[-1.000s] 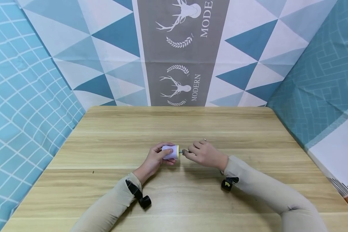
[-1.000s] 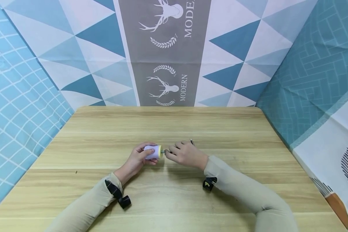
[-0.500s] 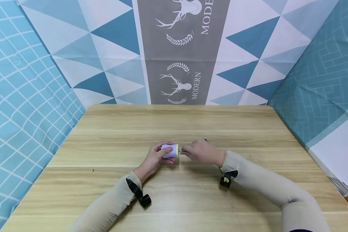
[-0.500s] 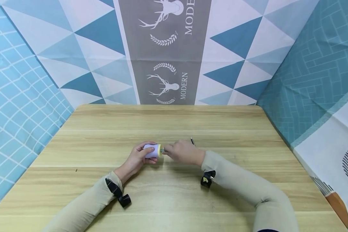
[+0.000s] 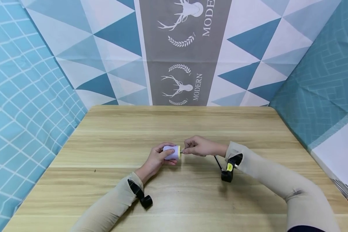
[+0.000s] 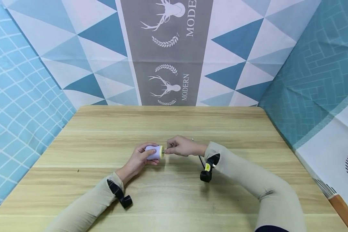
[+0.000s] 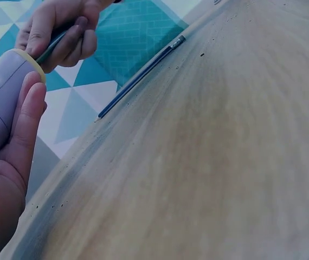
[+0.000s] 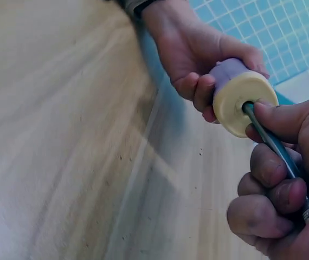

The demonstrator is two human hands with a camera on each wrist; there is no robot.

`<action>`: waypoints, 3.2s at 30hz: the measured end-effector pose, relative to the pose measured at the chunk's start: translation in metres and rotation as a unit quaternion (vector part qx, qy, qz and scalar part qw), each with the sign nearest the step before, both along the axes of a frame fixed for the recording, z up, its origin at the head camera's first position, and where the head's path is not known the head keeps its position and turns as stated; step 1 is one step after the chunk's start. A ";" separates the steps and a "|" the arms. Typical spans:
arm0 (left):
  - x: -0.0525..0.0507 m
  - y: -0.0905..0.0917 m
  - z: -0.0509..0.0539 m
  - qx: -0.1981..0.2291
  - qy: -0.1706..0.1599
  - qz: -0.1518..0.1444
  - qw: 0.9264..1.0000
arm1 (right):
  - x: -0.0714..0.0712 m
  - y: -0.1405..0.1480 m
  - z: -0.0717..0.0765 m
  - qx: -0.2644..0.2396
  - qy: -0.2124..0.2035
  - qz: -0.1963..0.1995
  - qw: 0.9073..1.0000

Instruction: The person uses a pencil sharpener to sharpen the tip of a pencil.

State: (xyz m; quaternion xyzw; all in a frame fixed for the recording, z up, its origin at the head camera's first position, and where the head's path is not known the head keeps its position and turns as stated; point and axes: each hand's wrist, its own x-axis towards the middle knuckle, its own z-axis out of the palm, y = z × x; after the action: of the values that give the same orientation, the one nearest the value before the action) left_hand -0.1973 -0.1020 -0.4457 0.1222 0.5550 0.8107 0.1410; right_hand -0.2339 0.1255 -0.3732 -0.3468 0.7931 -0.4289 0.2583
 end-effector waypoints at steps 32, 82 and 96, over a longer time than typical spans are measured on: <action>-0.002 0.002 0.001 0.007 0.009 0.002 1.000 | 0.008 0.019 0.015 0.053 0.136 -0.020 0.989; 0.000 0.001 0.001 0.015 0.006 -0.004 1.000 | 0.006 0.002 -0.006 -0.013 0.145 0.042 0.988; 0.000 0.001 0.002 0.009 0.020 -0.012 1.000 | -0.002 0.005 -0.007 -0.015 -0.314 -0.042 0.948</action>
State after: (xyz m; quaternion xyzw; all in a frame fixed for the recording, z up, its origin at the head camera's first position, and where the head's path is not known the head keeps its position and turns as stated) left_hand -0.1971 -0.1006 -0.4434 0.1467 0.5486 0.8113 0.1386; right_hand -0.2358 0.1309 -0.3799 -0.1643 0.6790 -0.5389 0.4707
